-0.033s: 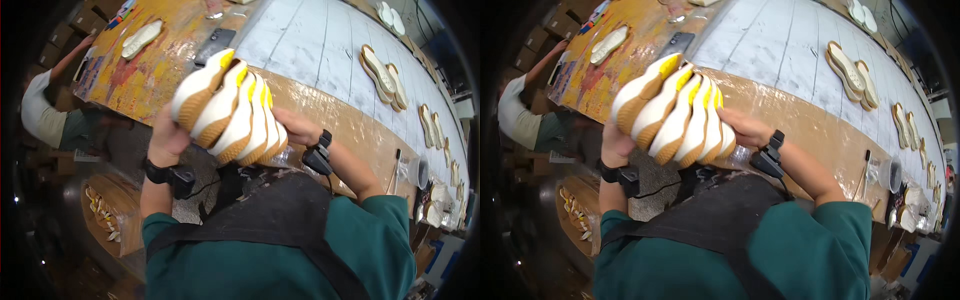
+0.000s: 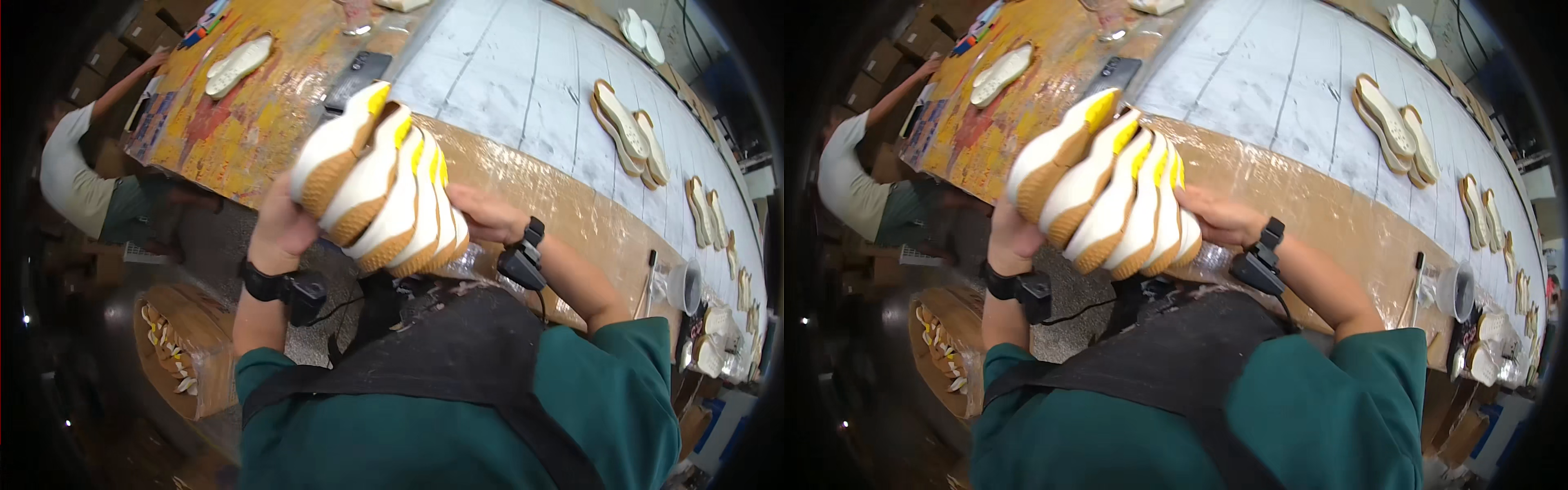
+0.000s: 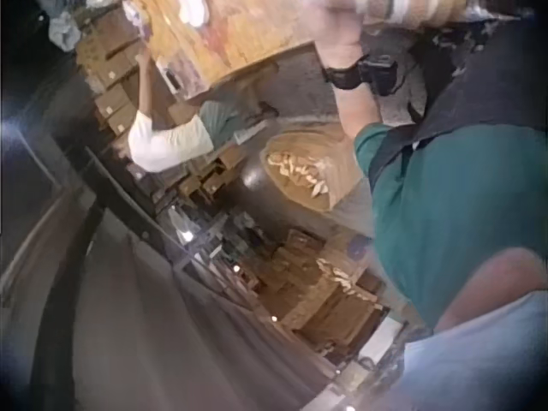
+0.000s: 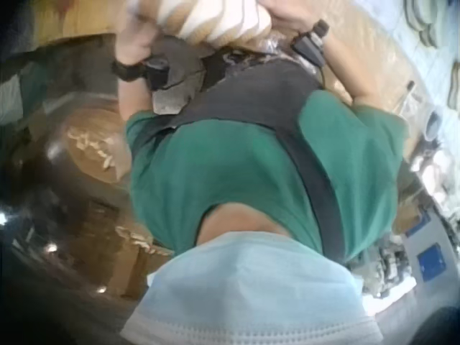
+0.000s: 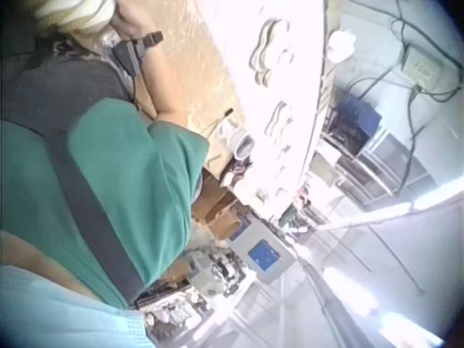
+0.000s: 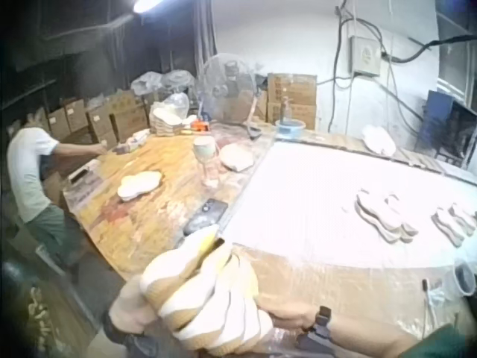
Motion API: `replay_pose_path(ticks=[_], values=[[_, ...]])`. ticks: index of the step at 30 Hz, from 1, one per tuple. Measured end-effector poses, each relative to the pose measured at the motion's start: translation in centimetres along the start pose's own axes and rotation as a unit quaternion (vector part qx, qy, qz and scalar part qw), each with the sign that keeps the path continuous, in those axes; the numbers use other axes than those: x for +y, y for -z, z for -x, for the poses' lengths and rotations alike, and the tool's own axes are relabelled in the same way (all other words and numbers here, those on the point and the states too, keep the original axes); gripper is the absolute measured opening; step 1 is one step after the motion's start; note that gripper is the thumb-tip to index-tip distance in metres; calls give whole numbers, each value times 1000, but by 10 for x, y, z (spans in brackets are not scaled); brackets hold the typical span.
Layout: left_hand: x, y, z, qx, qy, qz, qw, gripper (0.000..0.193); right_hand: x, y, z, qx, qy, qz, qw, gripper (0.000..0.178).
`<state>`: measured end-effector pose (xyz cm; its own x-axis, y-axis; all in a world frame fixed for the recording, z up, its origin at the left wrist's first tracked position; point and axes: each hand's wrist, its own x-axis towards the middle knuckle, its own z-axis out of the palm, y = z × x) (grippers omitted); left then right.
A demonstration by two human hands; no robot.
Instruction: The person assembles shoe components by applying adhesive or markings to shoe outsoles and insoles with a marker pen, then stacking them.
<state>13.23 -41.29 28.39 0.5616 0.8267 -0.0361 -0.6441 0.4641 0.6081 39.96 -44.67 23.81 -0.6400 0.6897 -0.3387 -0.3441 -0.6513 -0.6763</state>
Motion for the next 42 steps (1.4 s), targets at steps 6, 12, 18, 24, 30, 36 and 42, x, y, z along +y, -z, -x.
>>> replay_pose_path(ticks=[6,12,18,24,30,36,42], values=[[6,-35,8,44,-30,-163,985,41,17,18,-42,-147,33,-120,981,58],[45,-38,14,82,-240,-86,964,48,-4,-15,-117,-182,81,-118,973,56],[53,16,16,202,-386,-145,888,39,-74,-57,-207,-197,144,-119,962,50],[-9,77,0,246,-222,-233,914,18,-147,-57,-316,-87,269,-26,959,50],[-62,100,5,279,-222,-397,846,6,-110,-13,-306,57,89,218,970,45],[-87,89,-3,202,-320,-718,585,12,-100,63,-117,182,112,262,941,38],[-89,87,-8,179,-343,-719,577,13,-108,145,128,523,274,198,782,27]])
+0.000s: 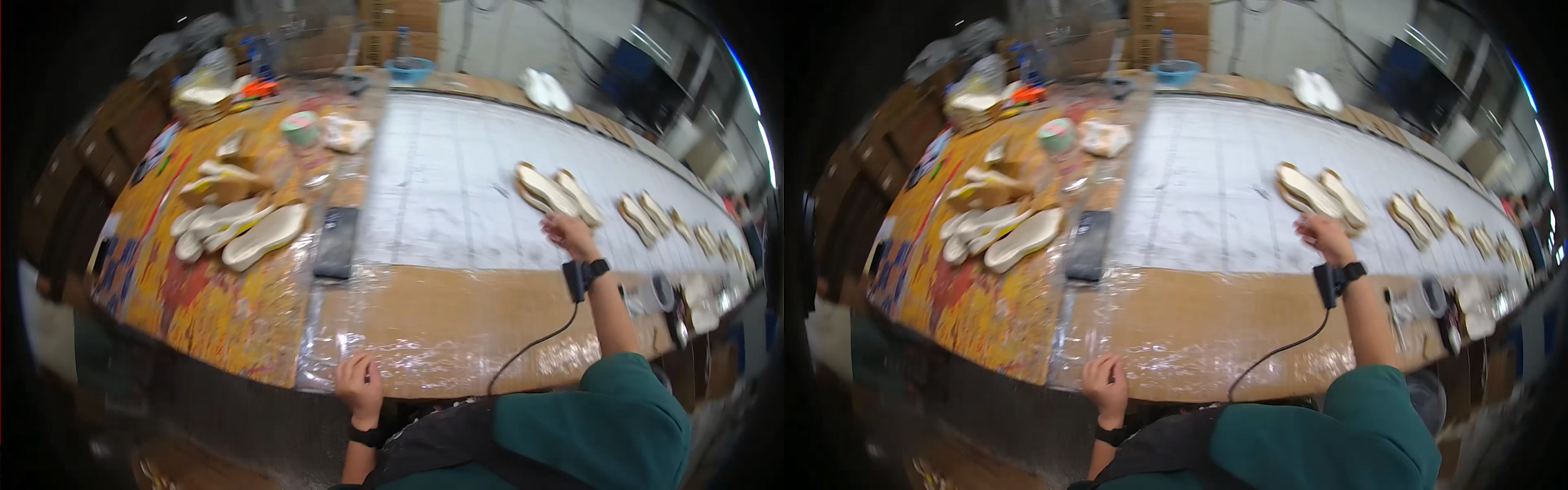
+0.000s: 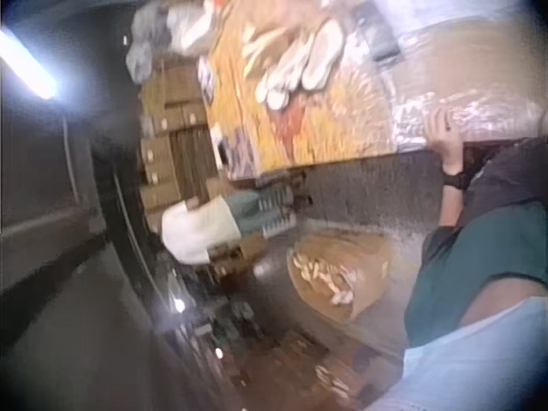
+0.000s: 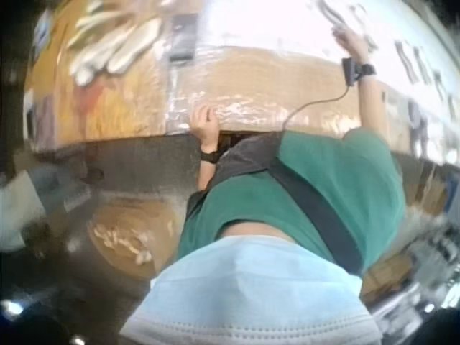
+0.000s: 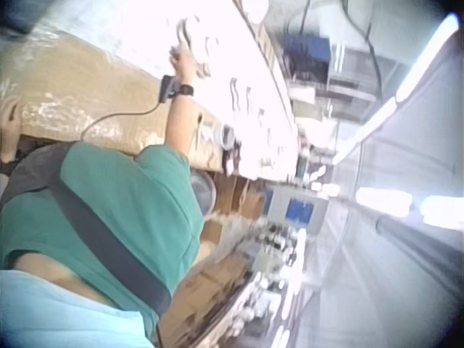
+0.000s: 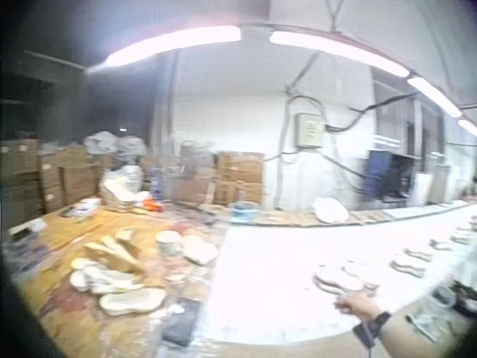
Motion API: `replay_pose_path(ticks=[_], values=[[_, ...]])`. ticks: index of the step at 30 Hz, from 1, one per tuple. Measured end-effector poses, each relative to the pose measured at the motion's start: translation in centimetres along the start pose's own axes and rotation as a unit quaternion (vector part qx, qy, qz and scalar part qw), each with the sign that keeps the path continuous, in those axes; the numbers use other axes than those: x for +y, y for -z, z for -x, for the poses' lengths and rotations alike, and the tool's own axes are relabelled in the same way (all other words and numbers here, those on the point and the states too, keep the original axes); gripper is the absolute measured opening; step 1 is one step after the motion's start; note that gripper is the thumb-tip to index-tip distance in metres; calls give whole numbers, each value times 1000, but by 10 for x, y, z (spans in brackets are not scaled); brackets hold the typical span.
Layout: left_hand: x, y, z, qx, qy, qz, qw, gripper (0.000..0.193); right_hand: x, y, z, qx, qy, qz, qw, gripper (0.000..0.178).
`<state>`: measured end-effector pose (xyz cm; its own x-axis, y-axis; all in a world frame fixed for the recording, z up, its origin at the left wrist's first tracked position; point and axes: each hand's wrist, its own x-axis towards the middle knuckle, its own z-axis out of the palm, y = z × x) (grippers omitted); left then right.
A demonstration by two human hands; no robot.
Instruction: The person assembles shoe components by applying adhesive or markings to shoe outsoles and insoles with a marker pen, then stacking them.
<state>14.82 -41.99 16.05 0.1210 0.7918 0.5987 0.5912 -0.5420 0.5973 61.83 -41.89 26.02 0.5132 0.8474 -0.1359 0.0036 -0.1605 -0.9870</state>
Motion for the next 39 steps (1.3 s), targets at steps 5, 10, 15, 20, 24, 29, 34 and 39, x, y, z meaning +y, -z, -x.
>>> replay_pose_path(ticks=[5,10,15,20,24,29,34,39], values=[[3,-5,4,-12,-7,-39,999,13,-86,120,83,186,26,126,974,28],[6,-10,7,-23,24,-37,999,11,-143,184,97,167,119,318,925,33],[16,-7,7,-2,77,-64,995,10,-107,152,2,92,52,244,964,31],[37,-13,18,19,183,97,978,13,42,124,-114,204,65,422,881,49],[71,-19,13,51,202,94,973,16,73,95,-120,304,50,386,870,31],[97,-49,-2,-44,258,215,941,20,85,93,-119,268,82,396,874,38],[142,-111,-28,-273,225,332,875,29,97,92,-112,128,-3,79,989,22],[163,-139,-53,-254,313,493,771,48,46,8,29,-157,-73,-161,972,31]])
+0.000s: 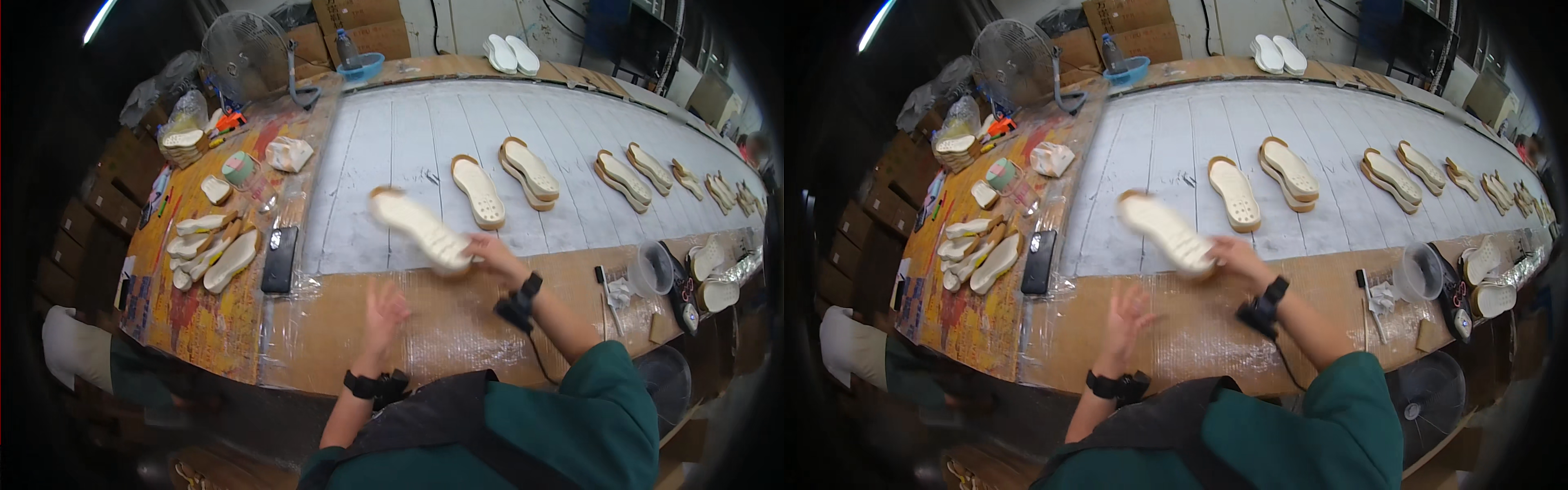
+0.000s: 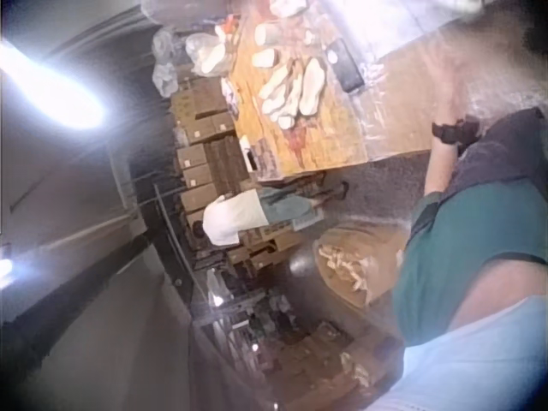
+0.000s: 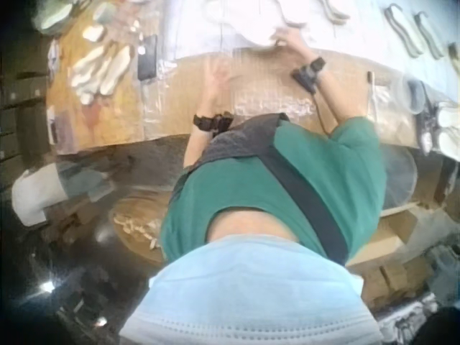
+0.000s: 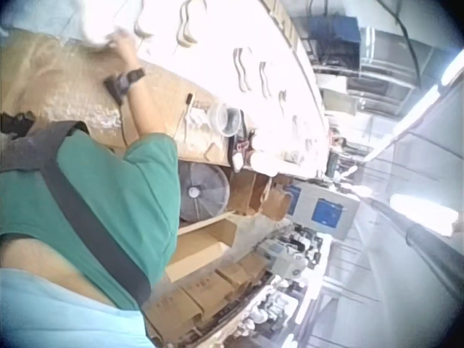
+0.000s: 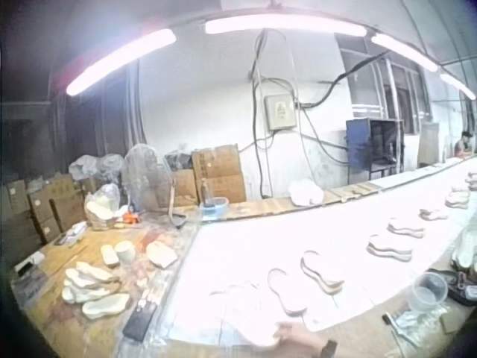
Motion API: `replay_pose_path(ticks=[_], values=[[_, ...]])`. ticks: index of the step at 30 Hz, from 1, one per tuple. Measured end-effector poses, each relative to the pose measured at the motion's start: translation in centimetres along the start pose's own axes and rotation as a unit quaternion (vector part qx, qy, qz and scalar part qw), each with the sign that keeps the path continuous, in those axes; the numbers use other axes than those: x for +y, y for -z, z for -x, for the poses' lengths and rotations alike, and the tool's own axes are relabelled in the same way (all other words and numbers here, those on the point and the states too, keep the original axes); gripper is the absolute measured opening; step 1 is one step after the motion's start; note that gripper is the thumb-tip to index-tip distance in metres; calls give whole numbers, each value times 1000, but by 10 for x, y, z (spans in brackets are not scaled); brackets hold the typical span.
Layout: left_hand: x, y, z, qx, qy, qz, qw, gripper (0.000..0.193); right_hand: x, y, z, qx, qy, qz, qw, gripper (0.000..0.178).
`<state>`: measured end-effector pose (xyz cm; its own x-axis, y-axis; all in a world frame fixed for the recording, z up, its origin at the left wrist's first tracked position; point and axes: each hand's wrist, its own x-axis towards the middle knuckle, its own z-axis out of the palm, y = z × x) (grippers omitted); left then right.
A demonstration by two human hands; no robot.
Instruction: The person assembles shoe components by applying adhesive or markings to shoe outsoles and insoles with a marker pen, then stacking them.
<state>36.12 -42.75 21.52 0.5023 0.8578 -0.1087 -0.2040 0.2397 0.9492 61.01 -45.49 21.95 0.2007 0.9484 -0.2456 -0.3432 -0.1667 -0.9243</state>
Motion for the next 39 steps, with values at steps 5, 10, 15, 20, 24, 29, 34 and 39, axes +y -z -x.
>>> replay_pose_path(ticks=[5,10,15,20,24,29,34,39], values=[[23,30,6,100,-52,146,983,49,25,-55,74,-255,-20,0,967,39],[40,5,54,12,-43,81,996,89,13,-69,60,-113,46,-6,992,39],[42,-10,72,-26,-25,3,999,76,-25,-87,61,-151,191,251,937,39],[66,13,42,-15,-4,-136,991,50,-45,-91,64,-180,143,198,953,37],[89,5,44,-64,-41,-88,993,33,-47,-91,64,-218,70,79,970,35],[76,15,57,-7,-50,-52,997,29,-27,-96,86,-276,3,-5,961,47],[53,7,103,71,-46,-74,994,35,0,-108,117,-316,-67,-14,946,43],[43,4,122,40,-8,-122,992,44,10,-125,106,-267,18,-17,963,36]])
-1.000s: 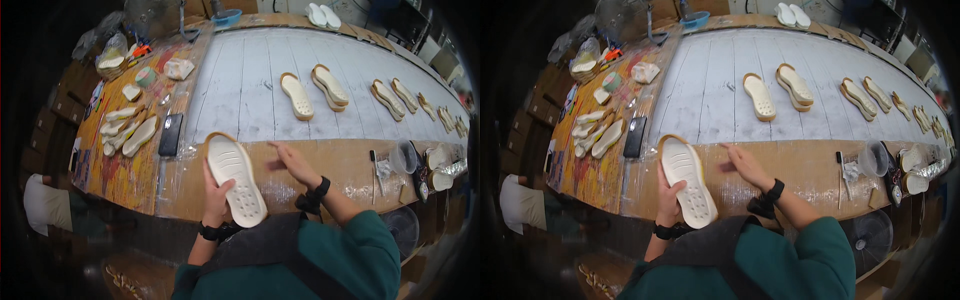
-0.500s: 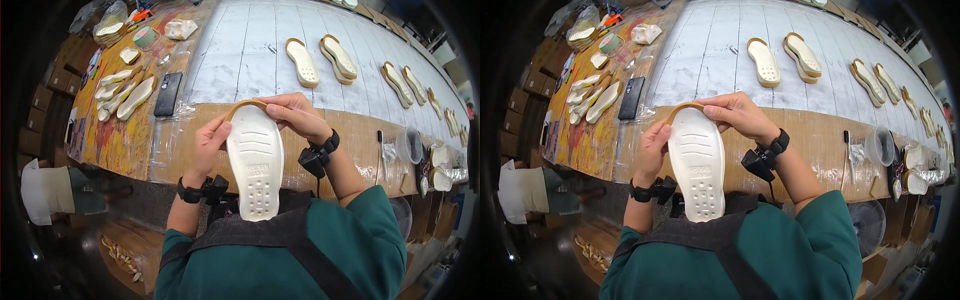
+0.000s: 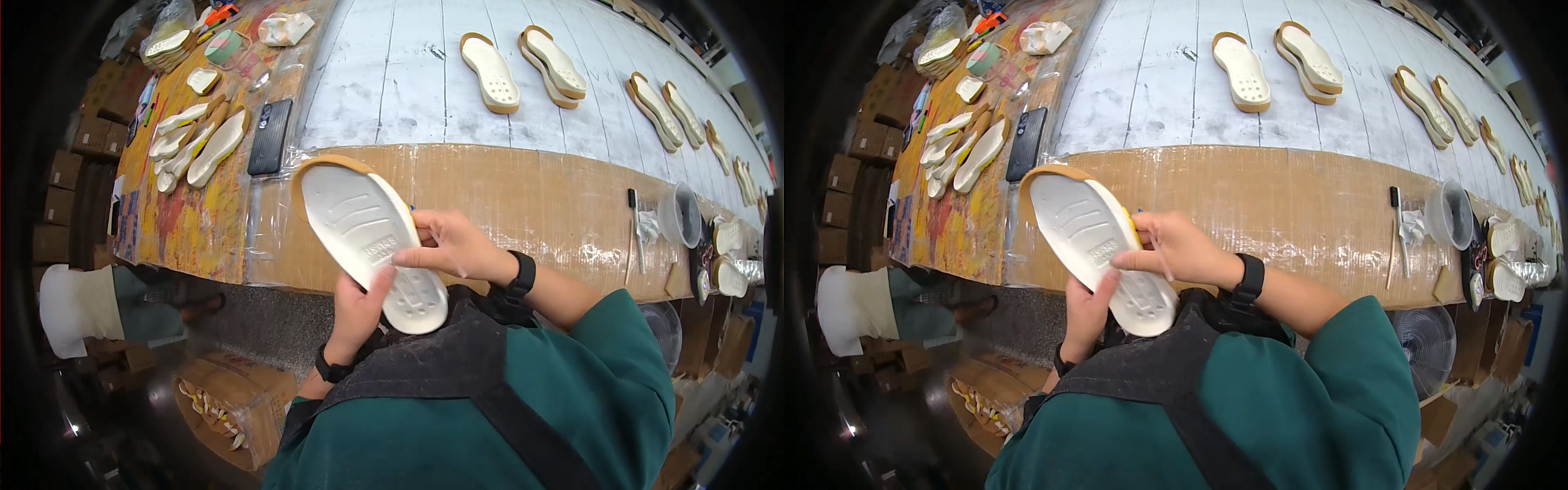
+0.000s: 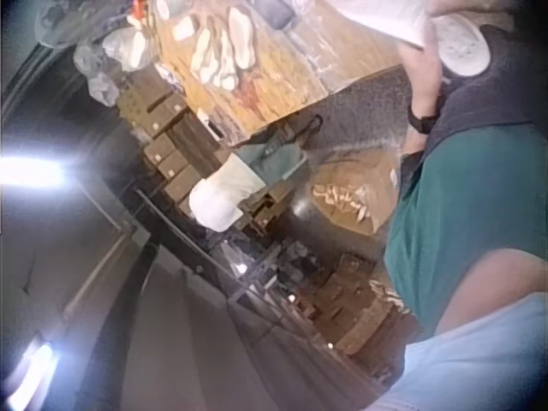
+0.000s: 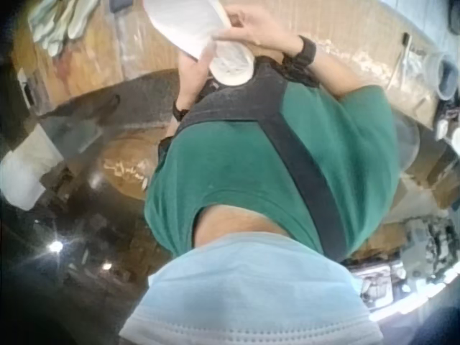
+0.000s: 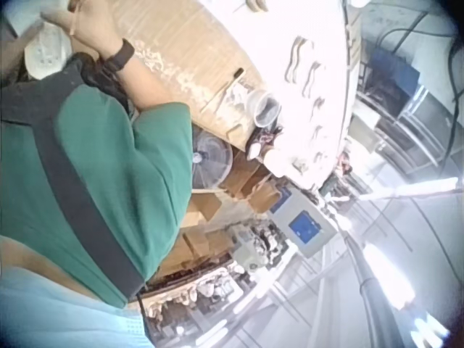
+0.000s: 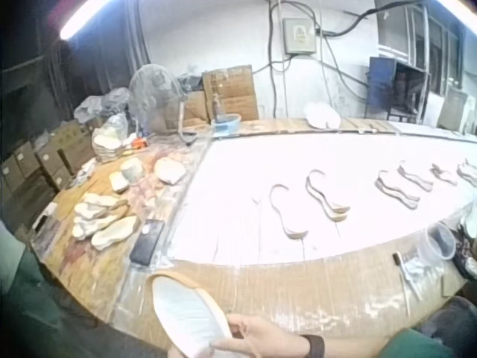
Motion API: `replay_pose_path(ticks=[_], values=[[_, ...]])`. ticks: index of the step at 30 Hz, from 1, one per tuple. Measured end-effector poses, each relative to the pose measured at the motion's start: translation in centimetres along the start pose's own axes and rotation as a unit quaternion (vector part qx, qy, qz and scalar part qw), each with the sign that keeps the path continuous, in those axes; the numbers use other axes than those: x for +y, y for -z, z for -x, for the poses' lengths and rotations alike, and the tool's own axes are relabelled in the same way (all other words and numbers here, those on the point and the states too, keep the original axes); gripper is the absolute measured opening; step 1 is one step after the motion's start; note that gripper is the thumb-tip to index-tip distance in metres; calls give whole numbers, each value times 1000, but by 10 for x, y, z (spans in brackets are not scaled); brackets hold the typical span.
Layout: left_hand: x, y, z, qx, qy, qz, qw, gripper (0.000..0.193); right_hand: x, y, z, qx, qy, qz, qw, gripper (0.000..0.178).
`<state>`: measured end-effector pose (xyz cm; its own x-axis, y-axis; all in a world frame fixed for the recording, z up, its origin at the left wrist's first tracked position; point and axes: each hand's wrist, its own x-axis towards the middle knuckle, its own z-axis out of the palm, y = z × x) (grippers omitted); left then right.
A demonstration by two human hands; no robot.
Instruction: The person assembles shoe components by applying adhesive or markings to shoe outsoles and insoles with a marker pen, then stacking them.
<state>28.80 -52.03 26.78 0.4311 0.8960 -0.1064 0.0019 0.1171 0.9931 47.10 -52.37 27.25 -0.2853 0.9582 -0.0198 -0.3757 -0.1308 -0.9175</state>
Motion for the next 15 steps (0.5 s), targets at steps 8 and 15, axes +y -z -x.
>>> replay_pose_path(ticks=[8,15], values=[[-4,6,-16,63,-54,136,987,32,-104,-32,30,-54,451,196,869,19],[5,-4,-10,104,-21,96,990,32,-106,-84,52,-95,664,-51,740,10]])
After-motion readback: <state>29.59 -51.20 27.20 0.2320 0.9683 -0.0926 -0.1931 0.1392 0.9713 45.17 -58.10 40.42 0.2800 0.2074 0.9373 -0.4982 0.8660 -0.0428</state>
